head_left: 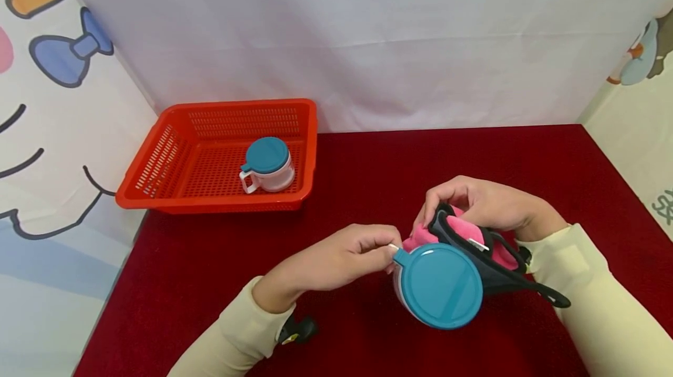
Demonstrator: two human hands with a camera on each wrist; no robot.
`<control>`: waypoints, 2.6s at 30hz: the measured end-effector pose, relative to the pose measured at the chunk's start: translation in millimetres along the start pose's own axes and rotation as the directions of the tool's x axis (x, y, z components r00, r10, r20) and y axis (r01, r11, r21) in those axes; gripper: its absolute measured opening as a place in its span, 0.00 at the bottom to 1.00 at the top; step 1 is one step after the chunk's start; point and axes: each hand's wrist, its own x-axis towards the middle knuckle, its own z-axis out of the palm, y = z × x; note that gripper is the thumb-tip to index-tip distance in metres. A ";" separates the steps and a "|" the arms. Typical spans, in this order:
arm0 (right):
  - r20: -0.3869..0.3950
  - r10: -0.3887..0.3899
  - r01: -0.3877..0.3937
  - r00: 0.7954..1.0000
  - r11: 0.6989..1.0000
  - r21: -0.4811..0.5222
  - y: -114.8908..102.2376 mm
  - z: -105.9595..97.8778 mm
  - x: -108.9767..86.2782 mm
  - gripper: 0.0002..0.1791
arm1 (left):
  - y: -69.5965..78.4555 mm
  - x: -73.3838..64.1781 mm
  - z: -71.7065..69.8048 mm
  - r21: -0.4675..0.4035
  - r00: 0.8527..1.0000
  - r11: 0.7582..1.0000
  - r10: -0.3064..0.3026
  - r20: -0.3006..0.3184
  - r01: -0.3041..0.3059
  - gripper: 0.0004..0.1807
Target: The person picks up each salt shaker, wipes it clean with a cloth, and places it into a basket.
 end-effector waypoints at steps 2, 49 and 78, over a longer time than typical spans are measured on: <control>-0.019 0.022 -0.023 1.000 0.999 -0.043 -6.4 1.2 -0.7 0.12 | -0.6 0.8 1.1 0.010 1.000 1.000 -0.014 -0.005 0.014 0.10; -0.664 -0.349 0.430 0.661 0.902 -0.046 28.1 55.0 -30.0 0.18 | 8.3 -5.1 -14.3 -0.233 0.931 0.970 -0.027 -0.364 -0.063 0.12; -0.408 -0.207 0.104 0.889 0.960 -0.260 -35.2 24.5 -32.3 0.18 | 12.9 -5.1 -6.4 -0.066 0.967 0.996 -0.076 -0.243 0.062 0.11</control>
